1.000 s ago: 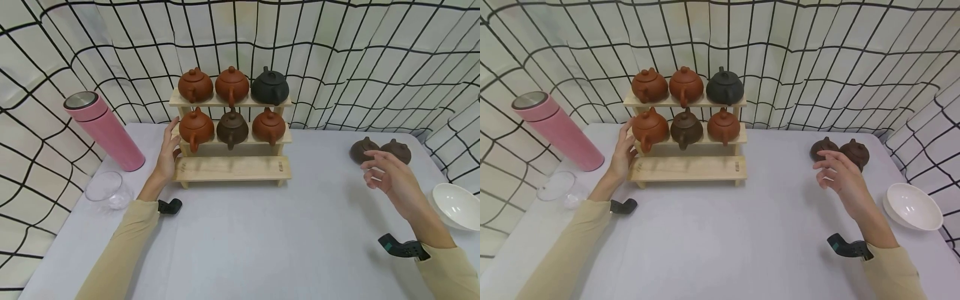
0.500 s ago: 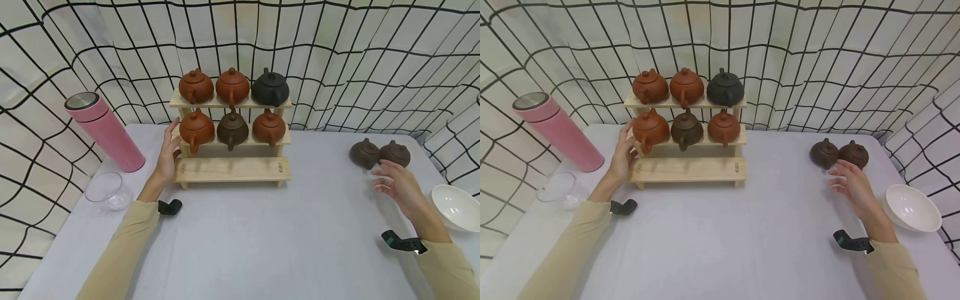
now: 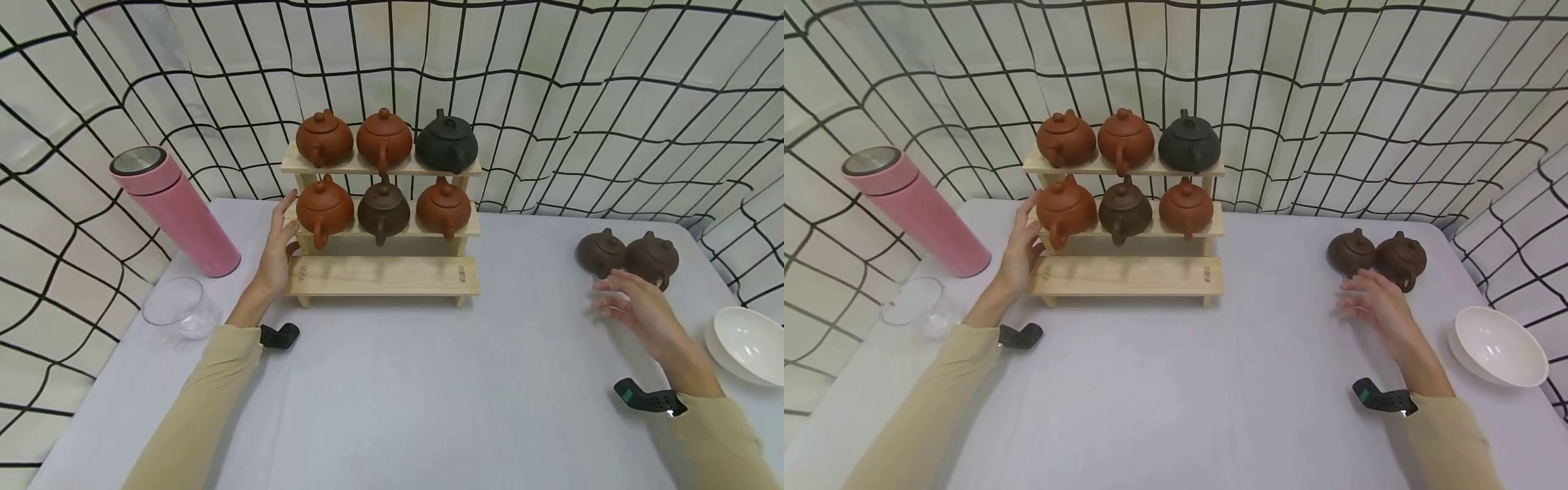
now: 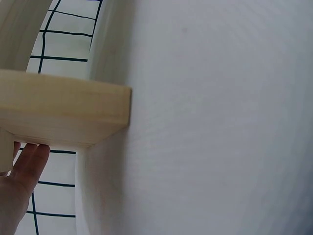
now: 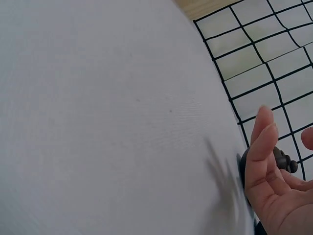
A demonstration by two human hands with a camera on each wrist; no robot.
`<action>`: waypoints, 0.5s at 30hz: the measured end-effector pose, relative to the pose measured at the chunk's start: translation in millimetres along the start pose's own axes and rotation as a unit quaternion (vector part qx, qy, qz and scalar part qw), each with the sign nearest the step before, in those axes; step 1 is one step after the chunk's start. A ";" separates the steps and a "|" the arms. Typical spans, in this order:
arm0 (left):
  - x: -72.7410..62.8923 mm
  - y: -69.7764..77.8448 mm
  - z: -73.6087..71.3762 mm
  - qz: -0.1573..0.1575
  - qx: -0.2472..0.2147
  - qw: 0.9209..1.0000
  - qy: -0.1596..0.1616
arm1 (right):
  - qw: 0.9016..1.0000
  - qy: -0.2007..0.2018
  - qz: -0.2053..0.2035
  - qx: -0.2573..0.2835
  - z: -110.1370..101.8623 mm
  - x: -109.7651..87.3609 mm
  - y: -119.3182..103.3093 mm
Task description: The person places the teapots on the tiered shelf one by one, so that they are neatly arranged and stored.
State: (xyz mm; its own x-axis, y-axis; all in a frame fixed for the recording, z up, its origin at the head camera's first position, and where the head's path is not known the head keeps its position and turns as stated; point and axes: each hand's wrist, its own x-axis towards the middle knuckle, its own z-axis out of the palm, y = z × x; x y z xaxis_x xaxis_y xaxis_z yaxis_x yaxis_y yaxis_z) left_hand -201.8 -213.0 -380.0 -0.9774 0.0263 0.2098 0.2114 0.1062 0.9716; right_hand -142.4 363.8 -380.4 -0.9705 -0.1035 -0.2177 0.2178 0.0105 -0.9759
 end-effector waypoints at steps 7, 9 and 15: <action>-0.5 1.2 0.5 -0.002 -0.001 1.000 0.002 | 0.999 0.000 -0.009 0.037 3.5 4.6 4.0; -0.5 0.9 0.5 -0.002 0.003 1.000 0.000 | 0.999 0.002 -0.007 0.042 3.9 6.5 4.0; 0.2 0.7 0.5 -0.004 0.004 1.000 0.000 | 0.997 0.013 -0.005 0.074 6.5 13.5 4.9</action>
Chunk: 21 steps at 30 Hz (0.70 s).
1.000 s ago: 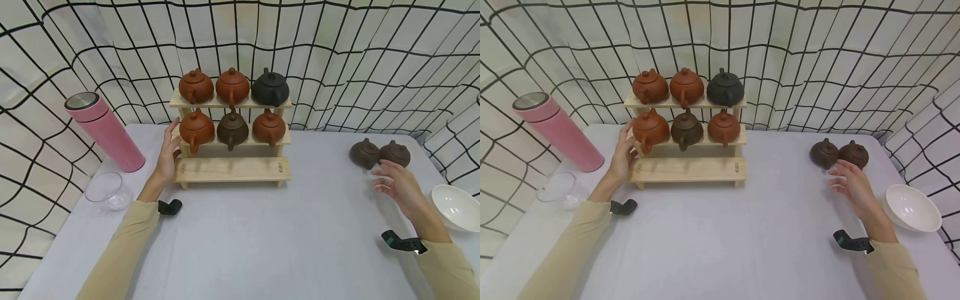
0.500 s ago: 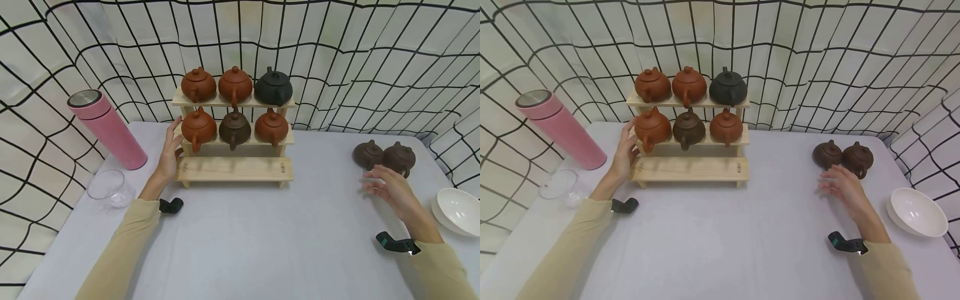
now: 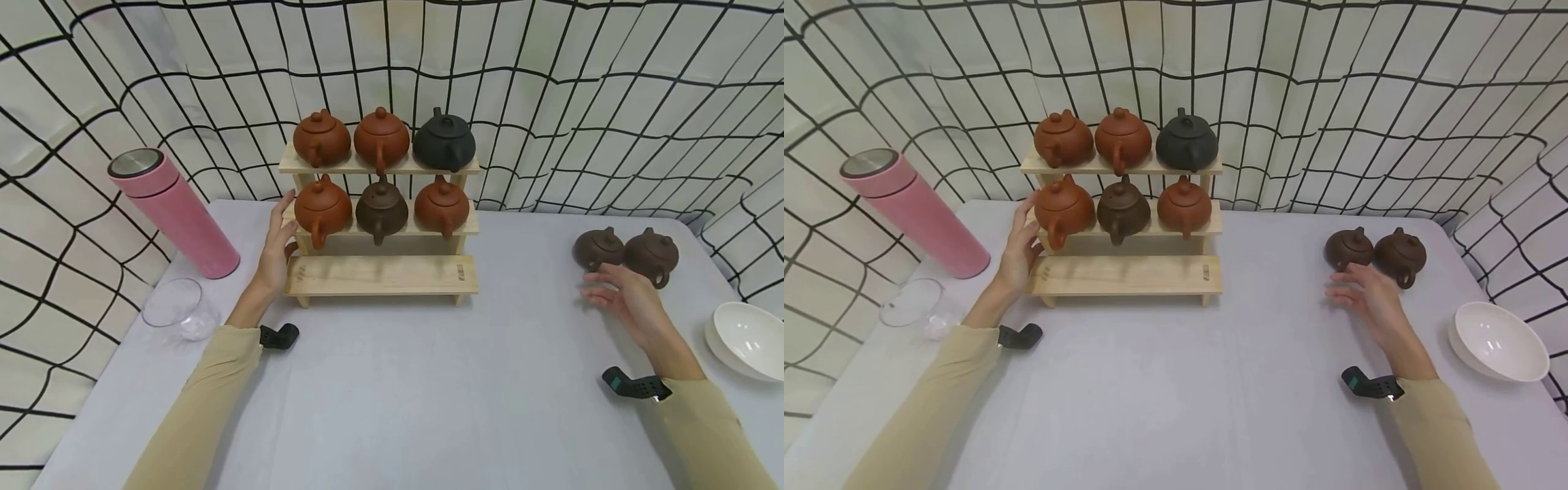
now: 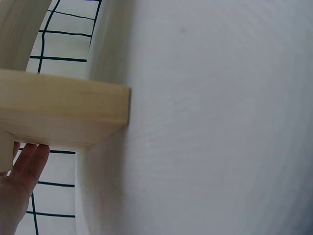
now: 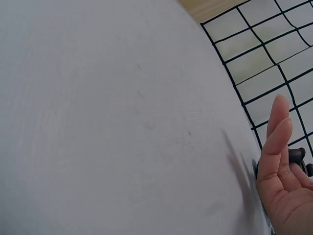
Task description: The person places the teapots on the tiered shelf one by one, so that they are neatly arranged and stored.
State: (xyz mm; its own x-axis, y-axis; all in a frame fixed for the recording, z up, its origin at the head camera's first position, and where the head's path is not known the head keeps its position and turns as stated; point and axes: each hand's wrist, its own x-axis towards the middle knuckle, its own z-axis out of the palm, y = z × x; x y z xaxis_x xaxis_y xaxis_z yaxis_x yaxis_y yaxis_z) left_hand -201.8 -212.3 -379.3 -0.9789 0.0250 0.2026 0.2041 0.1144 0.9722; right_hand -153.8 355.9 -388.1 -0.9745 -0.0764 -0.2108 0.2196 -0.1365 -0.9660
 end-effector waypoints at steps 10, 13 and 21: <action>-0.5 -2.6 -0.3 0.000 -0.024 1.000 0.006 | 0.999 0.007 0.034 0.039 7.2 14.0 -3.3; -1.2 -2.8 -1.1 0.003 -0.029 1.000 0.006 | 0.998 0.014 0.045 0.042 9.3 16.8 -3.0; -0.2 -1.6 -2.2 0.001 -0.006 1.000 -0.003 | 0.994 0.040 0.072 0.068 15.4 18.3 -3.8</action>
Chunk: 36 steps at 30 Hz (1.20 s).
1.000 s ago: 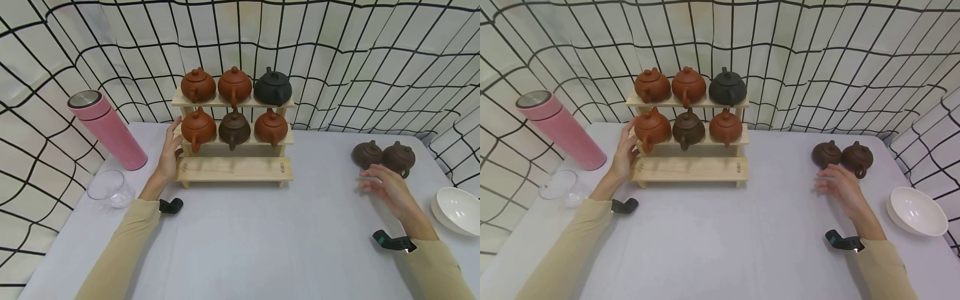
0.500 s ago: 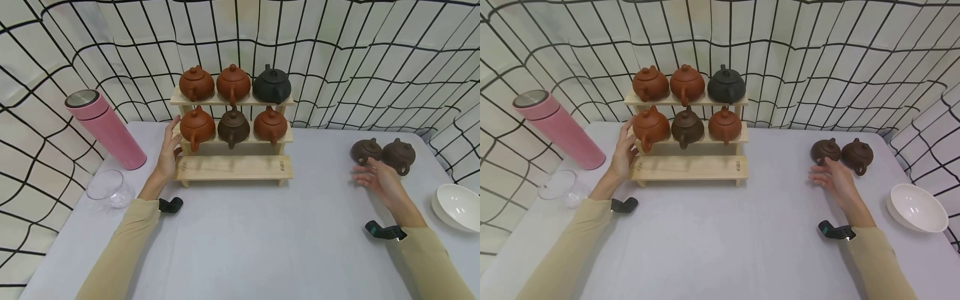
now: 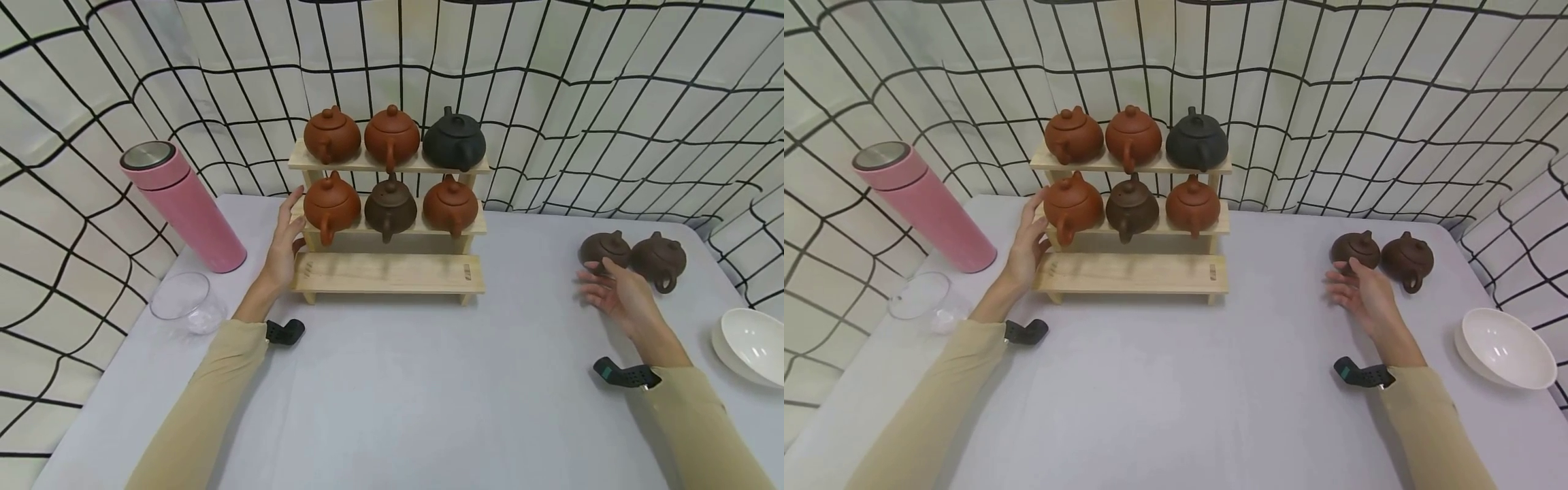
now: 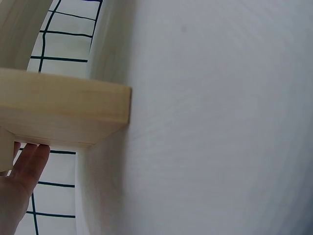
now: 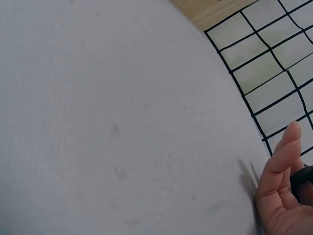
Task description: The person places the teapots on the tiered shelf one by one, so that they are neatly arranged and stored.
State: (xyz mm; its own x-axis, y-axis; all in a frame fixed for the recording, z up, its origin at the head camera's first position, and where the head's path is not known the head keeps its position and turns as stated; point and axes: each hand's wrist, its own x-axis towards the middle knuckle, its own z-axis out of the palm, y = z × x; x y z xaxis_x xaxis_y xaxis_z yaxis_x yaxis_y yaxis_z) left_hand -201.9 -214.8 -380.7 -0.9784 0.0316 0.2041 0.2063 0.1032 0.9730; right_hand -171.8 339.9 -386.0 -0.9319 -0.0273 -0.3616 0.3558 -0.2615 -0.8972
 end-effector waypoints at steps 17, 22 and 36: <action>0.8 1.0 2.1 -0.002 0.013 1.000 -0.001 | 0.994 -0.016 -0.103 0.035 23.6 -20.0 -2.6; -0.8 0.6 0.9 0.000 0.007 1.000 0.002 | 0.980 -0.056 -0.191 -0.025 50.3 -39.8 -15.3; -0.1 0.9 1.3 -0.001 0.011 1.000 0.002 | 0.949 -0.184 -0.227 -0.122 154.3 -112.9 -40.4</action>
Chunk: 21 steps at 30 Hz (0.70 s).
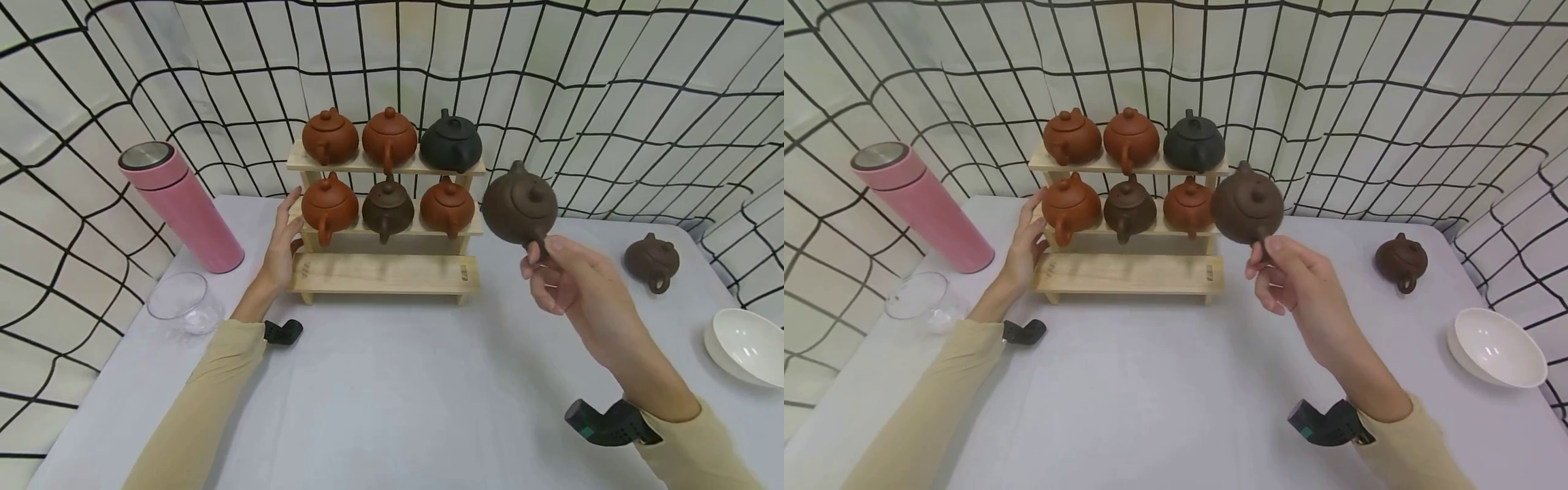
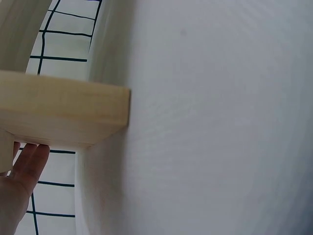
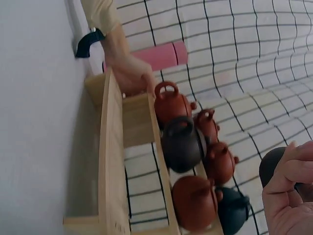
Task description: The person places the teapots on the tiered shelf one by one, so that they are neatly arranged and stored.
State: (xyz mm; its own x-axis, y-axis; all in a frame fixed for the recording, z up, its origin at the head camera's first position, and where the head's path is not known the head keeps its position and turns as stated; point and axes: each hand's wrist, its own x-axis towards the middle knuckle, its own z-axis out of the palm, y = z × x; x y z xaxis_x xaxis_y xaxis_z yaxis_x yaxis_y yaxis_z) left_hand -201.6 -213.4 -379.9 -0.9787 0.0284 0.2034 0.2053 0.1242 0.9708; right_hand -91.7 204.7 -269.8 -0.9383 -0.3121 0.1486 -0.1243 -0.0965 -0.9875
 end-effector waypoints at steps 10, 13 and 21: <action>1.7 -1.0 -0.4 0.007 -0.001 1.000 -0.002 | 0.989 -0.139 0.054 0.005 73.2 8.6 18.5; 2.2 -1.0 -0.2 0.007 0.002 1.000 -0.005 | 0.982 -0.161 0.100 0.010 91.6 12.3 35.1; 0.3 -0.1 -1.3 0.006 0.000 1.000 -0.003 | 0.972 -0.185 0.146 -0.004 113.5 31.1 71.2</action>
State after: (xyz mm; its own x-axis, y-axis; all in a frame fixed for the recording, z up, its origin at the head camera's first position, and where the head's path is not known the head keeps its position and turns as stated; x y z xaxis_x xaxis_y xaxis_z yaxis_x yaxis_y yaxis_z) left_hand -201.9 -214.7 -379.8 -0.9762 0.0367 0.2140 0.2169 0.1241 0.9683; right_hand -93.2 80.8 -329.6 -0.7537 -0.6440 -0.1313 0.1266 0.0538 -0.9905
